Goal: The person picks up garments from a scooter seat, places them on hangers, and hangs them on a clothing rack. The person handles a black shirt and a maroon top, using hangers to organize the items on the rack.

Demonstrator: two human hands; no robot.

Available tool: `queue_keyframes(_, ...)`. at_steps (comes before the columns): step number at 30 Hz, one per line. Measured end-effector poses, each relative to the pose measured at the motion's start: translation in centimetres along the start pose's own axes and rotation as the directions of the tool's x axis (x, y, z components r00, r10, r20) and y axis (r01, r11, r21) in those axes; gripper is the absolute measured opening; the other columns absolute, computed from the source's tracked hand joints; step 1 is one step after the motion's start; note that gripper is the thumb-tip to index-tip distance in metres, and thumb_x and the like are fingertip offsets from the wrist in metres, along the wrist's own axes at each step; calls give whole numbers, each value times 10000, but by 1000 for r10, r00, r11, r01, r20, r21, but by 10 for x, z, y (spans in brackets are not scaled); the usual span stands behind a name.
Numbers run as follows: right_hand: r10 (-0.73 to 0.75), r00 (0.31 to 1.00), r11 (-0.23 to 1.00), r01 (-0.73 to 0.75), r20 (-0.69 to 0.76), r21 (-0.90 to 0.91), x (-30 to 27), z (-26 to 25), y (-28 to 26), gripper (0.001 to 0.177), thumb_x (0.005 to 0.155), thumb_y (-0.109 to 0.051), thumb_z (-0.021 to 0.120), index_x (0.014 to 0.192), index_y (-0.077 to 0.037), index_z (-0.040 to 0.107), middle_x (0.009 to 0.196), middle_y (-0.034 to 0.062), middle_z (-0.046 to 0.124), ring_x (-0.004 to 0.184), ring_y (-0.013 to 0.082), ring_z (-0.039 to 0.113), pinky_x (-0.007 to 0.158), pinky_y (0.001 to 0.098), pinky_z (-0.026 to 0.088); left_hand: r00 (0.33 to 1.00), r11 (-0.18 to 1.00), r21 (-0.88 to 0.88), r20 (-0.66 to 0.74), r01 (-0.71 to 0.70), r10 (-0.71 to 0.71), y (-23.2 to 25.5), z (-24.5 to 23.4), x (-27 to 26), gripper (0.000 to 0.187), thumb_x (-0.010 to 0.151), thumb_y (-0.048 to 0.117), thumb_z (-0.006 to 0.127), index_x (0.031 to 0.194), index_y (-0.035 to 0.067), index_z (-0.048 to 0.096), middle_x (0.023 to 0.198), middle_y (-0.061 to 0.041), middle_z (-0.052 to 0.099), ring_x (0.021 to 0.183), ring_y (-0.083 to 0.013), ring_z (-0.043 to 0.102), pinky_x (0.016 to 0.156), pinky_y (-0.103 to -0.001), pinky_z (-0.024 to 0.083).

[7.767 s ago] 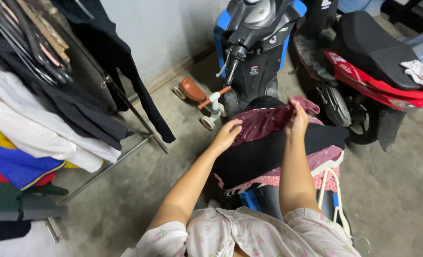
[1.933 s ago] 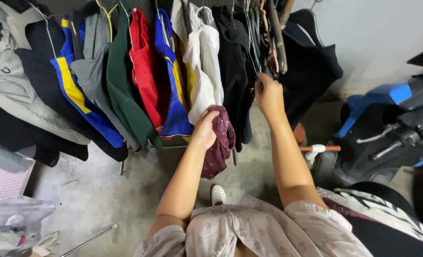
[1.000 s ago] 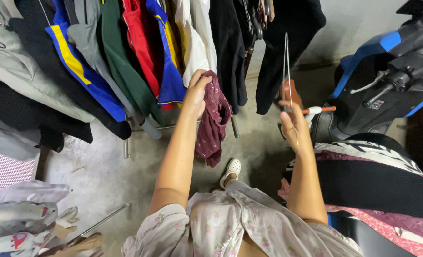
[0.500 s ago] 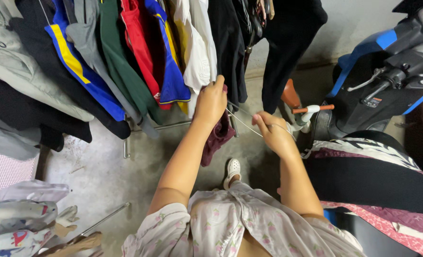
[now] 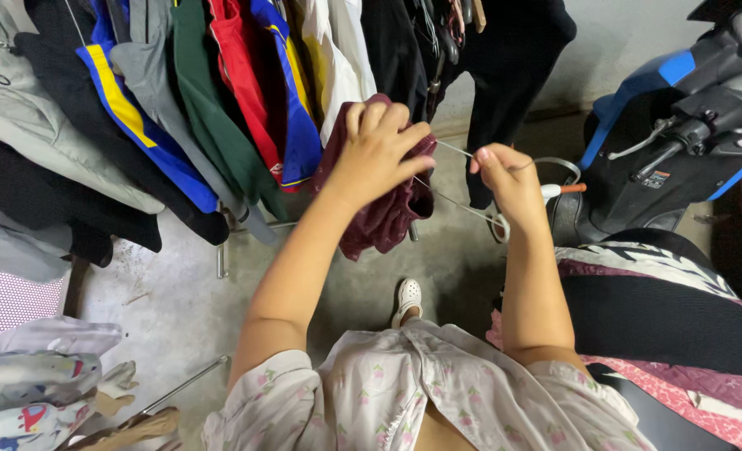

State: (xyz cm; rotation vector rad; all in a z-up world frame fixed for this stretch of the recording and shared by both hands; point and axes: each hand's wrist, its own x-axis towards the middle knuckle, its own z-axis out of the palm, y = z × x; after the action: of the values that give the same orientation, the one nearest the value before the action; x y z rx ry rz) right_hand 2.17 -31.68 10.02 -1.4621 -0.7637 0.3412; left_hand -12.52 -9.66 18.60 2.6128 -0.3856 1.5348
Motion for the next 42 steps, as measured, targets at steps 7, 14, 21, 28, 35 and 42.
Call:
queue_keyframes(7, -716, 592, 626, 311, -369, -715, 9, 16, -12, 265, 977, -168, 786, 1105, 26, 659, 977, 69, 608, 907, 194, 557, 842, 339, 454, 973, 991, -12, 189, 135, -130, -29, 39, -6, 225, 981, 325, 735, 924, 139, 622, 816, -43, 568, 794, -259, 625, 711, -415, 473)
queue_keyframes(14, -557, 818, 570, 504, 147, -649, -25, 76, 56, 523, 802, -401, 825, 1136, -20, 697, 1067, 149, 672, 1062, 333, 580, 926, 460, 371, 972, 973, -25, -32, 231, -232, -39, 26, -5, 201, 955, 308, 756, 1007, 134, 672, 881, -47, 624, 820, -289, 627, 745, -421, 485)
queue_keyframes(21, -367, 854, 464, 511, 369, -723, 24, -22, 75, 205, 846, -263, 800, 929, -83, 746, 952, 88, 702, 945, 318, 612, 877, 440, 461, 973, 959, 167, -25, 229, -228, -74, -22, -36, 216, 948, 308, 789, 1005, 114, 714, 840, -61, 598, 798, -286, 614, 721, -415, 460)
queue_keyframes(28, -306, 895, 577, 446, 325, -684, 38, -75, 38, 184, 795, -98, 789, 830, -10, 631, 828, 112, 611, 923, 315, 601, 884, 421, 516, 979, 963, 201, 58, 182, -197, -80, -33, -70, 199, 918, 302, 791, 959, 124, 711, 791, -39, 577, 764, -251, 609, 699, -400, 435)
queue_keyframes(35, -325, 946, 944, 323, -17, -60, 32, -14, -3, 561, 806, -111, 782, 1271, -61, 470, 1270, -55, 553, 1019, 108, 634, 902, 238, 526, 940, 941, 9, -45, 340, -339, -64, -10, -63, 156, 973, 248, 758, 979, 104, 700, 847, -67, 621, 799, -303, 615, 735, -414, 455)
queue_keyframes(42, -287, 948, 912, 225, -141, -342, 38, -63, 64, 124, 1085, -89, 666, 1170, -1, 649, 1031, 37, 616, 930, 92, 569, 845, 235, 477, 918, 912, -129, 142, 389, -371, -62, -11, -62, 203, 1009, 277, 691, 949, 85, 672, 861, -106, 686, 816, -334, 667, 727, -454, 496)
